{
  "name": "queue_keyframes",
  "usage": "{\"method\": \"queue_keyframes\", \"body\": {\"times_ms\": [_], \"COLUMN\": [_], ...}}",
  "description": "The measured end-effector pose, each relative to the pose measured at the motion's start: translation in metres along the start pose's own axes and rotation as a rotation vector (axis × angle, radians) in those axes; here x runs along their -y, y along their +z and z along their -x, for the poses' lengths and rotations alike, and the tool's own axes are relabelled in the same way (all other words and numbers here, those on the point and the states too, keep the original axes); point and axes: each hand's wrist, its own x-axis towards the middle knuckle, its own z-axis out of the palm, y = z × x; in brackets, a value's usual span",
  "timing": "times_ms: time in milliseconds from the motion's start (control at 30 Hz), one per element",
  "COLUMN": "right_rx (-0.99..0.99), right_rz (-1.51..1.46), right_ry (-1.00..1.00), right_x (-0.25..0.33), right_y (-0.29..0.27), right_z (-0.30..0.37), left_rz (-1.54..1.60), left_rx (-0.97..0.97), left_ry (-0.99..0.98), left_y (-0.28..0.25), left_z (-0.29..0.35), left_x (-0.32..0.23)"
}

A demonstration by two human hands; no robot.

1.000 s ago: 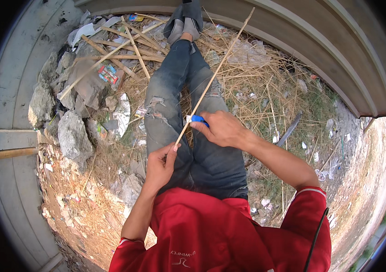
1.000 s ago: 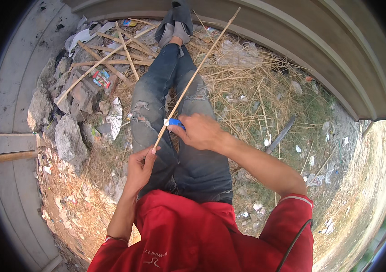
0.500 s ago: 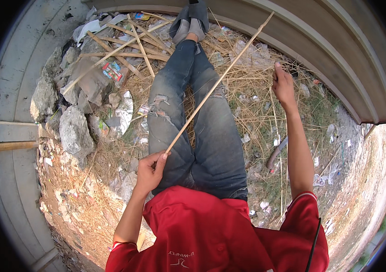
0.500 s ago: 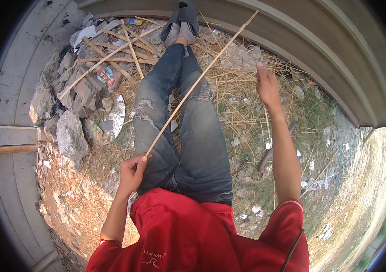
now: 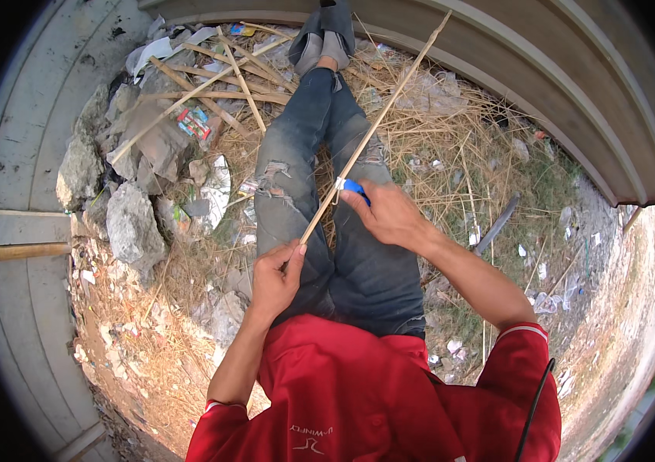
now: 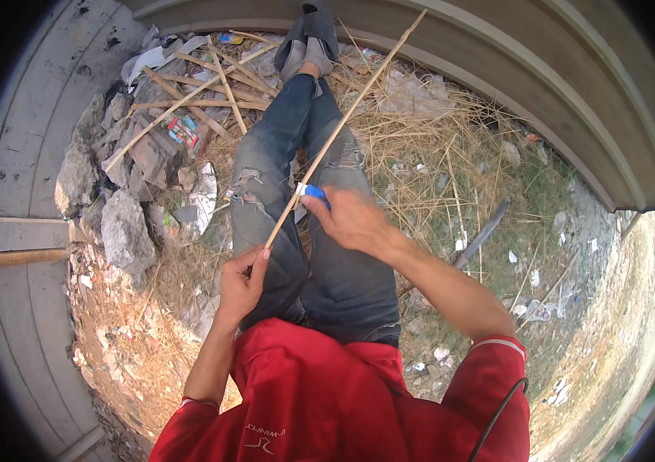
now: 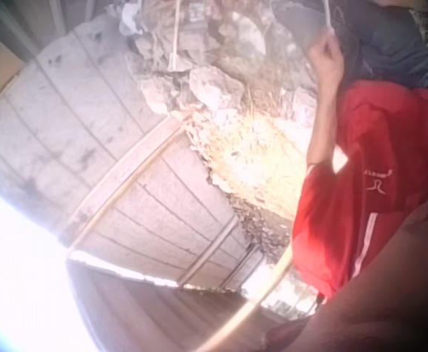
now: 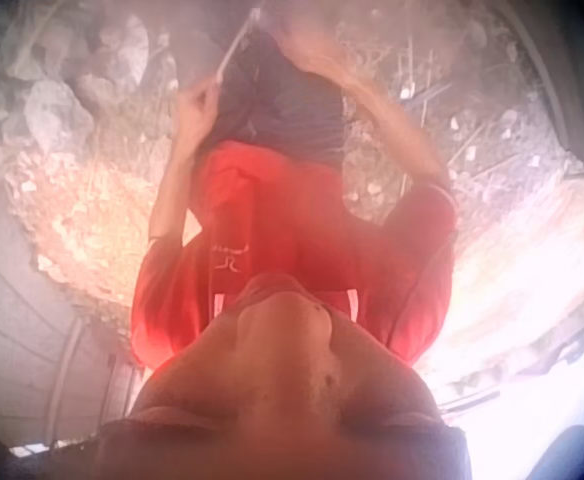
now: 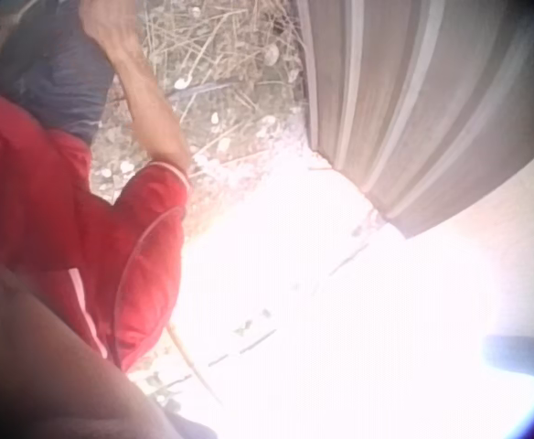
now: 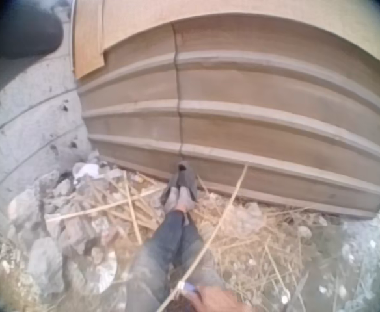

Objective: The person sits on the ground and uses a blue utility knife to shave and smooth a long bamboo stick. They hold the stick with one hand and scrape the blade along its length to remove the outer layer, occasionally switching to a machete to split the bamboo.

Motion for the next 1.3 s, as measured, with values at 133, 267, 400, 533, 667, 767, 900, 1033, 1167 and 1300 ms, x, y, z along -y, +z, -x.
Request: {"method": "queue_keyframes", "body": {"times_ms": [133,267,400,533,667,767,900,1033,1167,1300], "right_rx": [-0.442,-0.351,-0.056,-0.109,-0.630,-0.653,-0.670,-0.640,-0.787,-0.945], "right_rz": [-0.056,-0.084,-0.120,-0.057,-0.179,-0.337,-0.686,-0.877,-1.003,-0.864], "right_ry": [0.380,0.242,0.022,0.011,0.342,0.289,0.247,0.193,0.205,0.218], "right_x": [-0.130,-0.098,-0.047,-0.048,-0.171,-0.215,-0.169,-0.138,-0.137,-0.148], "right_y": [-0.106,-0.095,-0.033,-0.027,-0.126,-0.132,-0.121,-0.109,-0.119,-0.140], "right_z": [-0.043,-0.028,-0.003,-0.003,-0.046,-0.049,-0.046,-0.033,-0.037,-0.045], "left_rz": [-0.017,0.004,0.018,-0.008,-0.022,-0.019,-0.006,0.047,0.006,-0.011], "left_rx": [0.085,0.079,0.067,0.110,0.175,0.202,0.178,0.137,0.122,0.104], "left_ry": [0.034,-0.023,0.008,0.009,0.018,0.003,-0.020,-0.042,0.007,0.022], "left_y": [-0.023,-0.025,-0.021,-0.041,-0.065,-0.060,-0.057,-0.059,-0.062,-0.061], "left_z": [0.043,0.046,0.022,0.028,0.057,0.054,0.053,0.054,0.050,0.049], "left_x": [0.020,0.022,0.021,0.028,0.056,0.054,0.060,0.069,0.076,0.076]}}
